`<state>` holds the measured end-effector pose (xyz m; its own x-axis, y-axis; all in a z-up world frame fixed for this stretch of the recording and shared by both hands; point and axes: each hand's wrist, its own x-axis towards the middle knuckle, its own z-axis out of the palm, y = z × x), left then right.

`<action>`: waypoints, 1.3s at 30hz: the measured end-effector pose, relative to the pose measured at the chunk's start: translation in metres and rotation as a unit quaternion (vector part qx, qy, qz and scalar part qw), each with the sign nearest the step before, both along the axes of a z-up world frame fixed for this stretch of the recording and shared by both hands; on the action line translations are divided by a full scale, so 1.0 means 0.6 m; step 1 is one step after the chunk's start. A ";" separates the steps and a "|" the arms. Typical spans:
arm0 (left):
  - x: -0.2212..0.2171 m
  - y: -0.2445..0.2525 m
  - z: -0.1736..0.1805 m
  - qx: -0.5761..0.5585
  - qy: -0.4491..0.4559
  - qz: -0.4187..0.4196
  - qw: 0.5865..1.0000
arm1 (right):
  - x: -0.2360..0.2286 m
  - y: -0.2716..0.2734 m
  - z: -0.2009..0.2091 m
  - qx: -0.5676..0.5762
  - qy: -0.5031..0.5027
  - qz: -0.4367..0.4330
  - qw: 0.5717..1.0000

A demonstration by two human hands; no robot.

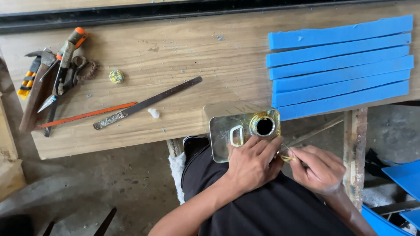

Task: Applying adhesive to the edges of blue foam strips using a small wooden stick as an applicator.

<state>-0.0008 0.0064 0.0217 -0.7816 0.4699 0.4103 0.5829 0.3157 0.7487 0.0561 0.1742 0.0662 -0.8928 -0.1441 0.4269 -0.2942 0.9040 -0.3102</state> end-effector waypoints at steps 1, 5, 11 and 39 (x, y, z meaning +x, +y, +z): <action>0.000 0.001 -0.003 -0.001 -0.001 0.002 1.000 | 0.002 0.004 -0.002 -0.001 -0.001 0.002 1.000; -0.001 0.005 -0.006 -0.006 0.042 -0.041 0.998 | 0.011 0.014 0.000 -0.010 -0.006 0.042 0.999; 0.004 -0.001 -0.004 0.031 0.038 -0.045 0.998 | 0.030 0.075 -0.037 -0.164 -0.140 0.034 0.976; 0.001 0.003 0.014 0.049 -0.006 0.025 0.998 | -0.053 0.002 0.015 -0.175 -0.153 -0.075 0.970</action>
<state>-0.0001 0.0082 0.0303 -0.8079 0.3886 0.4430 0.5591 0.2677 0.7847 0.0240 0.1751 0.0754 -0.9850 0.1030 0.1383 -0.0134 0.7538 -0.6570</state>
